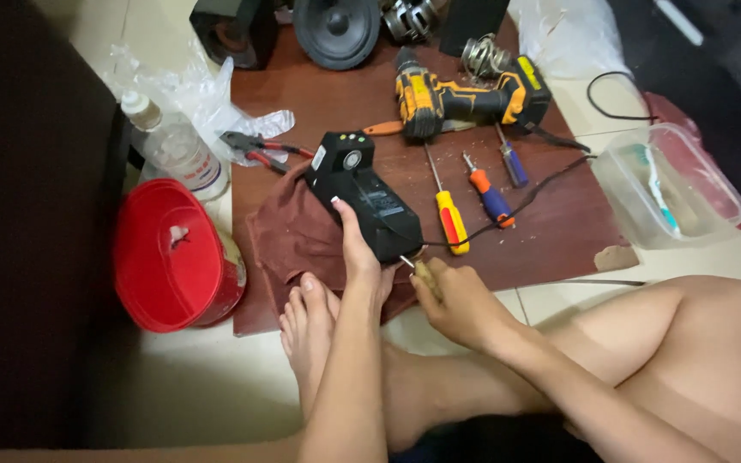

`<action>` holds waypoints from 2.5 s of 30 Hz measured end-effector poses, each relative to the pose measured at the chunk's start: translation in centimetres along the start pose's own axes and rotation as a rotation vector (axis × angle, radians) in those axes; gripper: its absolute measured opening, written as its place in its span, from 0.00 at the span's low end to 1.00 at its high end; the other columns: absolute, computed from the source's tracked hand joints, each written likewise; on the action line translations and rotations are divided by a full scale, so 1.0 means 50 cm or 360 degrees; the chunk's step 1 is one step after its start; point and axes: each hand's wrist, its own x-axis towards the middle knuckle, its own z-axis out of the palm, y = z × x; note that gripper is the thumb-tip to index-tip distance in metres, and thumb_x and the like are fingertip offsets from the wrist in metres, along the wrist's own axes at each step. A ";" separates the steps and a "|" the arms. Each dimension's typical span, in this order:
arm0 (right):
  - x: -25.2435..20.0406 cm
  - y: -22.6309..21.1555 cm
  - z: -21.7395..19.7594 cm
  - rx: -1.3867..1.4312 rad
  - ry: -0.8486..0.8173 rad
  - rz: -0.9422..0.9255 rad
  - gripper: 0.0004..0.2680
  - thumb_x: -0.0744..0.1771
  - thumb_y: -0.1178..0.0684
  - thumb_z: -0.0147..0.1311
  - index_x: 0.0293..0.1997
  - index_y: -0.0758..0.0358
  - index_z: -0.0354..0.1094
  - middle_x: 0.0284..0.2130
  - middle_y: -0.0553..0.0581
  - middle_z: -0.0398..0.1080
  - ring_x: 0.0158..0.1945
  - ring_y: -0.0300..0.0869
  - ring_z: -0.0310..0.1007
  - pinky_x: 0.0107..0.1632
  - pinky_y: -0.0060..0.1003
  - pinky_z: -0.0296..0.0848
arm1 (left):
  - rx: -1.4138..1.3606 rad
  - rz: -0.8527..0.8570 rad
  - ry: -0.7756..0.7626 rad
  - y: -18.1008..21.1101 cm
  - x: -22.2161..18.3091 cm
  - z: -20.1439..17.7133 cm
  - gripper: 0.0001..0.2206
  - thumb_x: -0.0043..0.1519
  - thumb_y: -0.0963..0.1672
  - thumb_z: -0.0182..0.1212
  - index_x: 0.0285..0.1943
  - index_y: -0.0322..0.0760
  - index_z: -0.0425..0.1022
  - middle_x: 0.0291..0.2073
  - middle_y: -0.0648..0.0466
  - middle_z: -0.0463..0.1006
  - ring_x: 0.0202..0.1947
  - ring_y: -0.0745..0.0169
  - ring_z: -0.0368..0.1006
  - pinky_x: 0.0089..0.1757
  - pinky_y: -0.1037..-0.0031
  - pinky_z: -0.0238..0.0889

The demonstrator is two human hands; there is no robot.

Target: Disassembling a black electronic component using manual screwdrivers and a power drill to loosen screws.

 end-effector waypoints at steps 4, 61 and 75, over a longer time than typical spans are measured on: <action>0.000 0.013 0.003 0.0174 -0.0017 0.0038 0.11 0.62 0.47 0.44 0.31 0.67 0.67 0.19 0.67 0.69 0.28 0.55 0.73 0.28 0.43 0.68 | 0.0032 -0.0065 -0.0043 0.021 -0.027 0.010 0.35 0.50 0.64 0.40 0.52 0.38 0.67 0.43 0.47 0.73 0.44 0.50 0.70 0.45 0.52 0.61; -0.112 0.059 -0.102 0.0758 0.0139 0.0511 0.10 0.63 0.54 0.45 0.25 0.73 0.67 0.04 0.60 0.59 0.04 0.40 0.54 0.06 0.30 0.50 | 0.0346 0.0034 -0.0159 0.110 -0.051 0.172 0.38 0.48 0.60 0.49 0.59 0.30 0.55 0.51 0.33 0.62 0.54 0.31 0.58 0.47 0.30 0.42; -0.005 -0.027 -0.091 0.0566 0.0277 0.0221 0.10 0.61 0.50 0.46 0.24 0.66 0.68 0.07 0.56 0.60 0.09 0.38 0.58 0.11 0.30 0.56 | 0.0344 0.0003 -0.0231 0.140 -0.002 0.142 0.36 0.49 0.62 0.45 0.55 0.32 0.57 0.46 0.37 0.65 0.49 0.37 0.64 0.43 0.31 0.52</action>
